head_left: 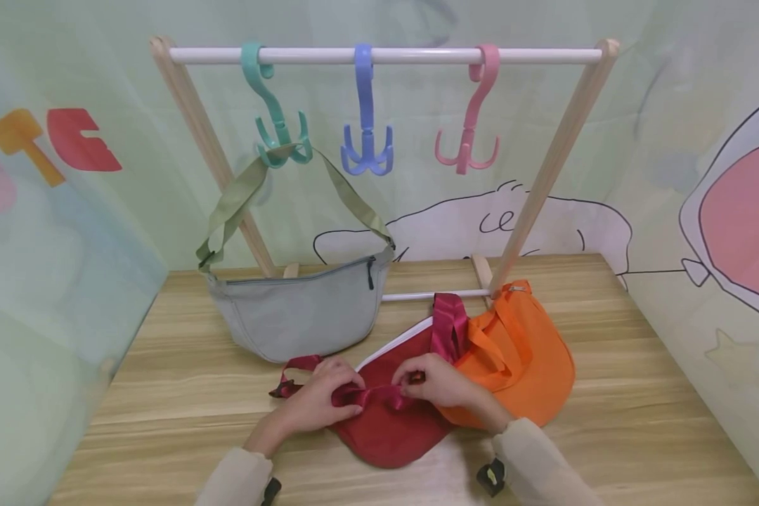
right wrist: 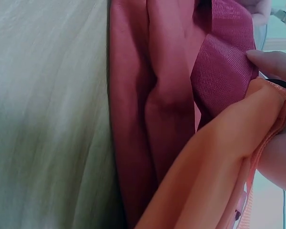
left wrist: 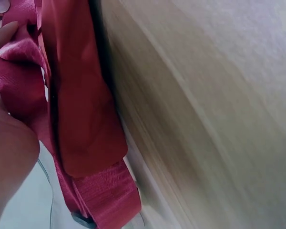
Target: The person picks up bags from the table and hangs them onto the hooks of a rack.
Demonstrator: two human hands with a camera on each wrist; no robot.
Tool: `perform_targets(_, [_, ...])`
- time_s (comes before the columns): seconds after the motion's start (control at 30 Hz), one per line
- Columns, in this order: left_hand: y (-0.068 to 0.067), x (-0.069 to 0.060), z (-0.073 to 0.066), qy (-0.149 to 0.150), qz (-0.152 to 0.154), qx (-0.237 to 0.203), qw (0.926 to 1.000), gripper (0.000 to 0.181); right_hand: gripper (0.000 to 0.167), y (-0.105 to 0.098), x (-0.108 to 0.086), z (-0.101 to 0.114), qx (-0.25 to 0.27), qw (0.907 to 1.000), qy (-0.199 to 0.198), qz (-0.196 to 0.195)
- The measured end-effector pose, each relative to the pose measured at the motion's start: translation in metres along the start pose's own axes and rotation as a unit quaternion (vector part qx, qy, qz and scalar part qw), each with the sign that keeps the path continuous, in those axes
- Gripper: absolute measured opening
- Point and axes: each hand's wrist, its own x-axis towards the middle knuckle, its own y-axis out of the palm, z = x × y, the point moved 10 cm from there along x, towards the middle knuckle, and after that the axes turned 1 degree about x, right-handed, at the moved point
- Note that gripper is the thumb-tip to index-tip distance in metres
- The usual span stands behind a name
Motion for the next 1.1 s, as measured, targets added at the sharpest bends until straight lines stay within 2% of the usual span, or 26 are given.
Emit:
perform_targets(0.23, [-0.003,0.002,0.002,-0.006,0.004,-0.009,0.9999,0.018,0.012,-0.001,0.002,-0.003,0.009,0.9999,-0.005,-0.004])
perform_targets(0.37, [-0.011,0.005,0.001,-0.002,-0.001,-0.001,1.0000,0.017,0.012,-0.004,0.003,0.001,0.013,0.9999,-0.010,-0.007])
perform_targets(0.63, [-0.024,0.011,-0.001,-0.017,0.004,0.002,0.9998,0.016,0.013,-0.012,0.006,0.010,0.011,0.9997,-0.022,-0.007])
perform_targets(0.87, [-0.034,0.015,-0.005,-0.005,-0.010,0.000,0.9999,0.016,0.015,-0.019,0.009,0.014,0.013,0.9998,-0.011,-0.011])
perform_targets(1.1, [-0.045,0.018,-0.008,-0.011,-0.014,0.002,0.9998,0.015,0.014,-0.026,0.014,0.025,0.002,0.9991,-0.034,-0.024])
